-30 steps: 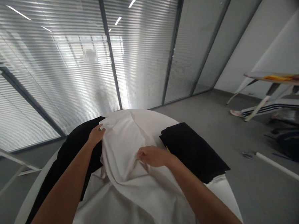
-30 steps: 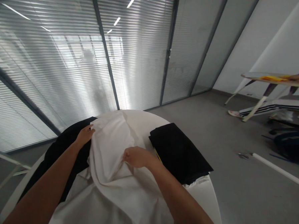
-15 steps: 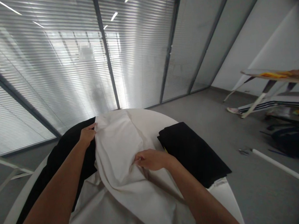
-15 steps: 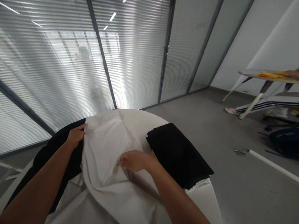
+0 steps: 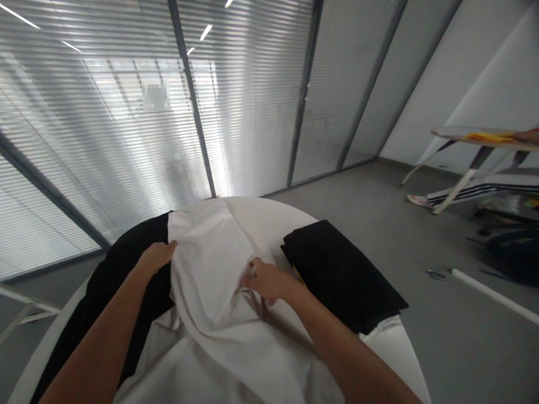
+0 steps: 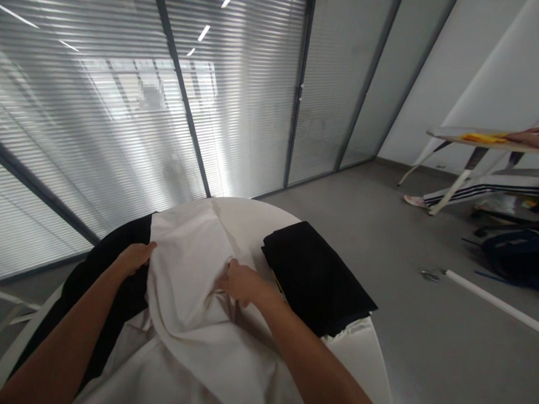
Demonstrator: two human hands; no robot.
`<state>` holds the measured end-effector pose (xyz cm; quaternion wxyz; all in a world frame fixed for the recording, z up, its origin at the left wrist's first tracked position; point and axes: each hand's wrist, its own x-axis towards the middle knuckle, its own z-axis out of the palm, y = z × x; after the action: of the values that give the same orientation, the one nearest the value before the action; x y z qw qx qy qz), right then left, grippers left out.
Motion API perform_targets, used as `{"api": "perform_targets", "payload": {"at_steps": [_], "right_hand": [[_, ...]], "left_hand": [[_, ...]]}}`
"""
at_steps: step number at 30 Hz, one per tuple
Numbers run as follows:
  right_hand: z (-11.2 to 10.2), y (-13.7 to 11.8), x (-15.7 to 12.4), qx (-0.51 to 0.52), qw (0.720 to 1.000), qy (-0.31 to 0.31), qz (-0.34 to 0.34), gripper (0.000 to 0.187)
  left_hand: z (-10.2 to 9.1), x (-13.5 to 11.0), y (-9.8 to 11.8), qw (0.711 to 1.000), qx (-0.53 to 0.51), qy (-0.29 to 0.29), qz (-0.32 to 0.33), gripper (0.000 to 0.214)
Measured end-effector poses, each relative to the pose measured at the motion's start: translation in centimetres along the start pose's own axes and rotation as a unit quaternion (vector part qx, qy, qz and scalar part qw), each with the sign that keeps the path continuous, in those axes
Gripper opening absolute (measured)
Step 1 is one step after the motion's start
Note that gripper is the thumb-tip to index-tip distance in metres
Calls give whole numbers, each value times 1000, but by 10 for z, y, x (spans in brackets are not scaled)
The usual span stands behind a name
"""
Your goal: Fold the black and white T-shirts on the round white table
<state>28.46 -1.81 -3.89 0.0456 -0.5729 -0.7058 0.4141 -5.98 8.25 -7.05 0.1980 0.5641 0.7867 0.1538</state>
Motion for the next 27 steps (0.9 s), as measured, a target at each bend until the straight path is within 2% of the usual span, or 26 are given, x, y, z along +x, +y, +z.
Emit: {"api": "perform_targets", "payload": {"at_steps": [3, 5, 8, 11, 13, 16, 18, 20, 22, 25, 27], "right_hand": [[3, -2, -2, 21, 999, -44, 4, 94], [6, -3, -4, 4, 999, -49, -1, 98], [10, -3, -12, 16, 999, -20, -43, 87], [10, 2, -23, 150, 987, -25, -54, 70], [7, 9, -30, 236, 971, -19, -34, 59], [-1, 26, -36, 273, 960, 71, -5, 45], [-5, 38, -41, 243, 957, 156, 14, 41], [-4, 46, -50, 180, 962, 204, 26, 41], [2, 51, -65, 95, 975, 202, 6, 43], [19, 49, -98, -55, 982, 169, -58, 52], [30, 43, -120, -139, 978, 146, -56, 63]], "left_hand": [[0, -27, 4, 994, -14, -74, -73, 48], [1, -46, 8, 994, -18, -82, -76, 53], [3, -73, 12, 992, -5, -107, -69, 66], [5, -101, 11, 988, 11, -139, -65, 73], [6, -120, 12, 992, 35, -121, -30, 71], [6, -150, 14, 993, 49, -106, 16, 73], [6, -172, 14, 990, 51, -127, 37, 82], [6, -194, 13, 986, 64, -145, 58, 91], [5, -216, 9, 982, 66, -159, 75, 91], [5, -246, 4, 977, 32, -189, 95, 75], [5, -263, 1, 977, 4, -203, 69, 66]]}}
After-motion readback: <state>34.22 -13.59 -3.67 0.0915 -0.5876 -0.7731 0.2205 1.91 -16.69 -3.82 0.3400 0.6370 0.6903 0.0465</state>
